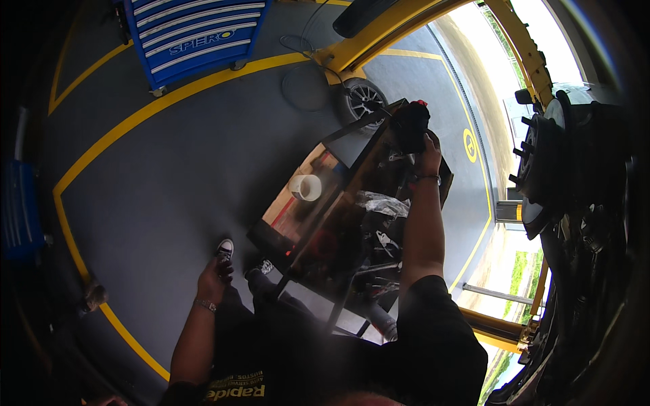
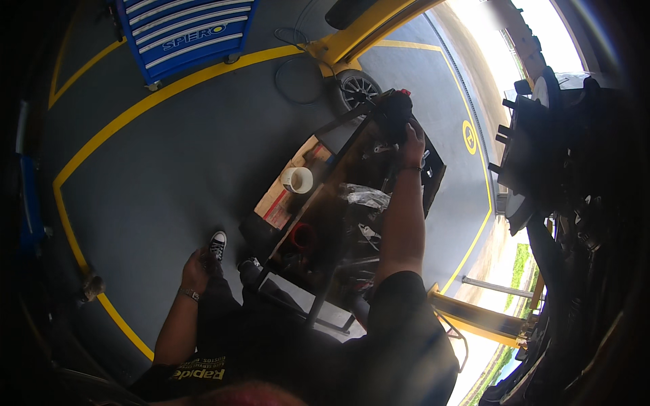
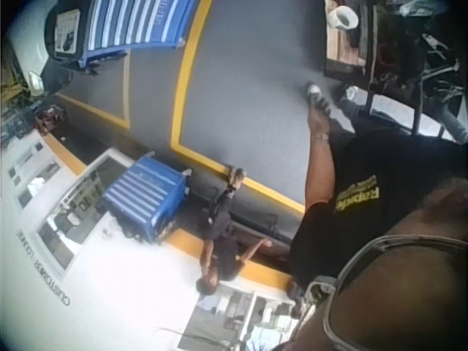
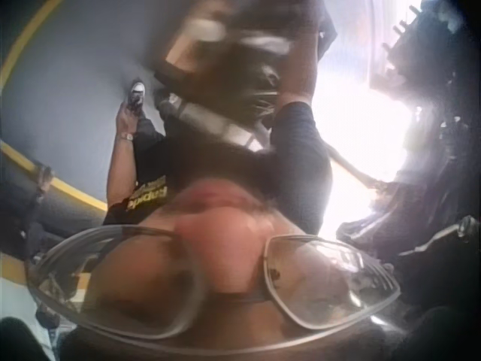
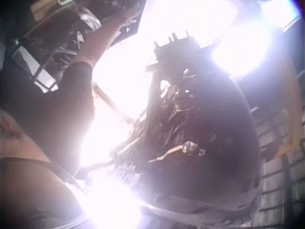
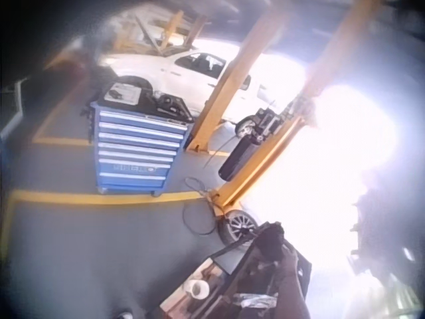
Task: The person works under a lifted vehicle, using a wrench to tighten bolts on the suspension assembly. They reach for tools on a nearby cart, adjust components, and coordinate with a coworker who assists with parts and tools.
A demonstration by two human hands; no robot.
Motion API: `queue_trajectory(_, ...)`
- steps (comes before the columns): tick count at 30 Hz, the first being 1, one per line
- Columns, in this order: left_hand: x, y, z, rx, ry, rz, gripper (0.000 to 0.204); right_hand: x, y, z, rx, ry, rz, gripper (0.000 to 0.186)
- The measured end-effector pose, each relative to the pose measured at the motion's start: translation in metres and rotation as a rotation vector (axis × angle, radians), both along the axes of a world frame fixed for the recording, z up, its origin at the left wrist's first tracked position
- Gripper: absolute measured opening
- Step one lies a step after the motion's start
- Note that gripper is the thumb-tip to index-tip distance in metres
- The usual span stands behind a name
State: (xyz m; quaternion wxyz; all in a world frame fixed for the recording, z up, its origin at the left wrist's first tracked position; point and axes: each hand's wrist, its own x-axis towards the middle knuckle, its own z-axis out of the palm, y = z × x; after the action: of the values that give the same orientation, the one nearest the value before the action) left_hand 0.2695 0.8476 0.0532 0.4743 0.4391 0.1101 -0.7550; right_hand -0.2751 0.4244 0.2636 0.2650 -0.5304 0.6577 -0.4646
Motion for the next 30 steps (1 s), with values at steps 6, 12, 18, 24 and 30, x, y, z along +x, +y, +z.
queue_trajectory(6, -0.012, -0.060, 0.025, -0.102, -0.001, -0.173, 0.043, 0.115, 0.139, 0.076, -0.081, -0.935, 0.137, 0.029)
queue_trajectory(12, -0.026, -0.110, 0.075, -0.323, 0.063, -0.306, 0.046, 0.201, 0.223, 0.099, -0.027, -1.029, 0.102, 0.028)
queue_trajectory(18, -0.036, -0.146, 0.158, -0.591, 0.275, -0.335, 0.050, 0.251, 0.273, 0.098, 0.015, -0.196, 0.138, 0.026)
queue_trajectory(24, -0.050, -0.161, 0.241, -0.736, 0.306, -0.202, 0.036, 0.299, 0.303, 0.109, 0.171, -1.011, 0.169, 0.030)
queue_trajectory(30, -0.040, -0.153, 0.271, -0.758, 0.054, -0.170, 0.031, 0.296, 0.336, 0.144, 0.234, -0.719, 0.285, 0.043)
